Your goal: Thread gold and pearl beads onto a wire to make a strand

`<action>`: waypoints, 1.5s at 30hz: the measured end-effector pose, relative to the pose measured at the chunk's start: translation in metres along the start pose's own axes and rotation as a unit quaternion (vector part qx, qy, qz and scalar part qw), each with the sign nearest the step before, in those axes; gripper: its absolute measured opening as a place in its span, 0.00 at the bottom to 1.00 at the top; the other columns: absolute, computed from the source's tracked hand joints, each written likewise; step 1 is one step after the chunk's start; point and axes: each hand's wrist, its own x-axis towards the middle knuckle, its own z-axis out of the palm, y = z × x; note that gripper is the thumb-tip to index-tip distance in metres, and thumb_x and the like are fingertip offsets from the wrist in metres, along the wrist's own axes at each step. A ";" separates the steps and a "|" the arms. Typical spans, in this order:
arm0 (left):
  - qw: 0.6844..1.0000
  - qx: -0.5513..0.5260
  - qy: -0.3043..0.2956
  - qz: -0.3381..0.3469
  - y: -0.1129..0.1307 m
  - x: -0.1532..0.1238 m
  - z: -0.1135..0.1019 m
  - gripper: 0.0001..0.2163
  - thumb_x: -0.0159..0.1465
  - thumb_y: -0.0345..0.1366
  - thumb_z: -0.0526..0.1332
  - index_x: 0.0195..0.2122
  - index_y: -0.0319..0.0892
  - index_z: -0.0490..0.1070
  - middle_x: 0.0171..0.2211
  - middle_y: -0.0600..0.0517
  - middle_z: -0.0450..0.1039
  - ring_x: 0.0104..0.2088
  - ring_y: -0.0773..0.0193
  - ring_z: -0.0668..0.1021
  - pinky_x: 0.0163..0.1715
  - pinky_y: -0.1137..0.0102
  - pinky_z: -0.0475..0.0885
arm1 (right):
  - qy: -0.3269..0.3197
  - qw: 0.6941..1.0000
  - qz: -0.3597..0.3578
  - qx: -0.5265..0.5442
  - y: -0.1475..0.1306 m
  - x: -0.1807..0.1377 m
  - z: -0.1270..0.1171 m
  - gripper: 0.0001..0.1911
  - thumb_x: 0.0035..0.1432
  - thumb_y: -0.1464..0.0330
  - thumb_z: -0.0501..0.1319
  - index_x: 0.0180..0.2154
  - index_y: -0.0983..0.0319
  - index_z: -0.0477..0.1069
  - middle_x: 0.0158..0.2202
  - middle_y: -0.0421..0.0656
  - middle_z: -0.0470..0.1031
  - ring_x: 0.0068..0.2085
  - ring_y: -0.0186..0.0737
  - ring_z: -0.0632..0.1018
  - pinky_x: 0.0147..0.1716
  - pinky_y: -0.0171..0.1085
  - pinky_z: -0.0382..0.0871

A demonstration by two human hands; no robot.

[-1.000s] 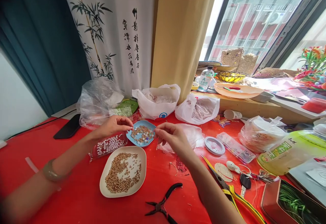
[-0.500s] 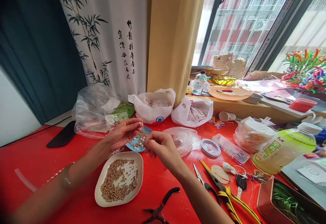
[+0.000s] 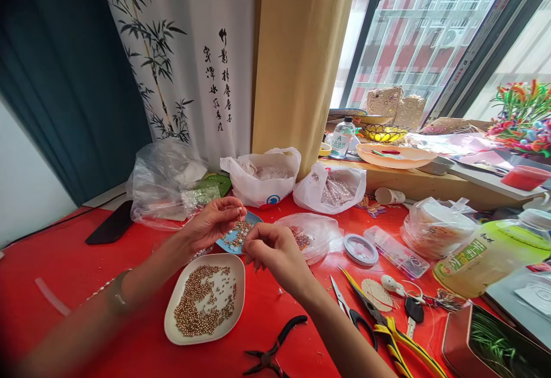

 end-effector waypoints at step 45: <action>0.959 0.249 -0.017 0.137 0.006 0.005 -0.012 0.12 0.47 0.30 0.66 0.34 0.39 0.72 0.25 0.53 0.72 0.27 0.69 0.73 0.28 0.75 0.68 | 0.009 0.995 -0.005 -0.096 0.025 0.016 -0.012 0.10 0.54 0.66 0.54 0.25 0.63 0.66 0.17 0.36 0.66 0.18 0.29 0.66 0.18 0.29 0.59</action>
